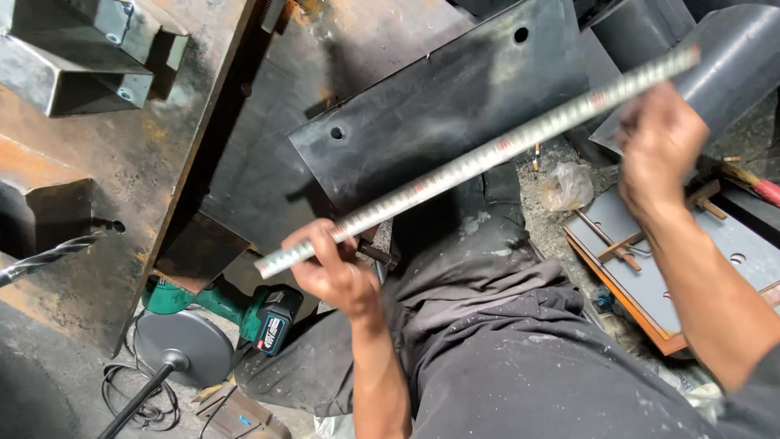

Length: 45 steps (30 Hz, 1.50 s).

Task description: Measuring, fitting, and grinding a thick curved rubber component using a drill press jig, wrench, measuring tape, and hand grinder.

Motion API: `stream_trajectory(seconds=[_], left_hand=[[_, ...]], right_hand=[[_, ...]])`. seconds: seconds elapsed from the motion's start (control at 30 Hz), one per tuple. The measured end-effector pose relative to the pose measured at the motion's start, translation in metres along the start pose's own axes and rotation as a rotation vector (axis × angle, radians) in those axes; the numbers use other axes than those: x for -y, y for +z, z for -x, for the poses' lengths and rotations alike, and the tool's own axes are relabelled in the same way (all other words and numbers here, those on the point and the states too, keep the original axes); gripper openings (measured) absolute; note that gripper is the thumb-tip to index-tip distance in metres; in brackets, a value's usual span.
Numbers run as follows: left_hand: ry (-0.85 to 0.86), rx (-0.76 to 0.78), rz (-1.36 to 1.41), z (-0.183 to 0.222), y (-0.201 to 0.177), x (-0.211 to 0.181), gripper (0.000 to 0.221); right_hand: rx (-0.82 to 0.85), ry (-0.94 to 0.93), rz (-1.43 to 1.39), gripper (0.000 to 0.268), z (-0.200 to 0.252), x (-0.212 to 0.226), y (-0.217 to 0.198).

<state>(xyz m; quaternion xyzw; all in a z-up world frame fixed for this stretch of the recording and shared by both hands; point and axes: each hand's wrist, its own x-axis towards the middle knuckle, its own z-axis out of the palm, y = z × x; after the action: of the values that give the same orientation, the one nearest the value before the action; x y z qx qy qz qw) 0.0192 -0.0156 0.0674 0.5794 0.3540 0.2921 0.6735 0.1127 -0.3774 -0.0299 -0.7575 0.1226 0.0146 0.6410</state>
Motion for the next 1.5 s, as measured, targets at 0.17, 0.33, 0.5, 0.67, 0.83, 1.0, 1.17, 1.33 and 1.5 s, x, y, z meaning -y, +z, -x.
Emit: stream_trajectory(seconds=[0.17, 0.33, 0.5, 0.67, 0.83, 1.0, 1.17, 1.33, 1.5], left_hand=[[-0.078, 0.116, -0.072, 0.034, -0.016, 0.001, 0.010], [-0.281, 0.402, -0.135, 0.050, 0.009, 0.017, 0.005], [-0.369, 0.523, -0.139, 0.071, 0.028, 0.039, 0.010], [-0.463, 0.592, -0.092, 0.056, 0.026, 0.029, 0.018], [-0.134, 0.497, -0.269, 0.034, -0.001, 0.014, 0.010], [0.117, 0.375, -0.463, 0.008, -0.009, -0.006, 0.009], [0.191, 0.368, -0.478, -0.001, -0.032, 0.013, 0.011], [0.243, 0.275, -0.602, -0.010, -0.058, 0.032, 0.014], [0.256, 0.301, -0.634, -0.013, -0.070, 0.041, 0.014]], right_hand=[[-0.174, -0.166, 0.423, 0.042, 0.070, 0.035, -0.064], [0.516, -0.278, 0.753, 0.028, 0.071, 0.091, -0.026], [0.673, 0.005, 0.694, 0.022, 0.132, -0.003, -0.076], [0.540, 0.412, 0.919, 0.026, 0.214, -0.090, -0.185], [0.472, 0.571, 1.143, 0.030, 0.324, -0.176, -0.280], [0.543, 0.781, 0.911, 0.029, 0.368, -0.230, -0.319], [0.441, 0.945, 0.930, 0.027, 0.389, -0.215, -0.334], [0.405, 1.063, 1.007, 0.025, 0.400, -0.212, -0.331], [0.312, 1.014, 1.085, 0.030, 0.387, -0.212, -0.333]])
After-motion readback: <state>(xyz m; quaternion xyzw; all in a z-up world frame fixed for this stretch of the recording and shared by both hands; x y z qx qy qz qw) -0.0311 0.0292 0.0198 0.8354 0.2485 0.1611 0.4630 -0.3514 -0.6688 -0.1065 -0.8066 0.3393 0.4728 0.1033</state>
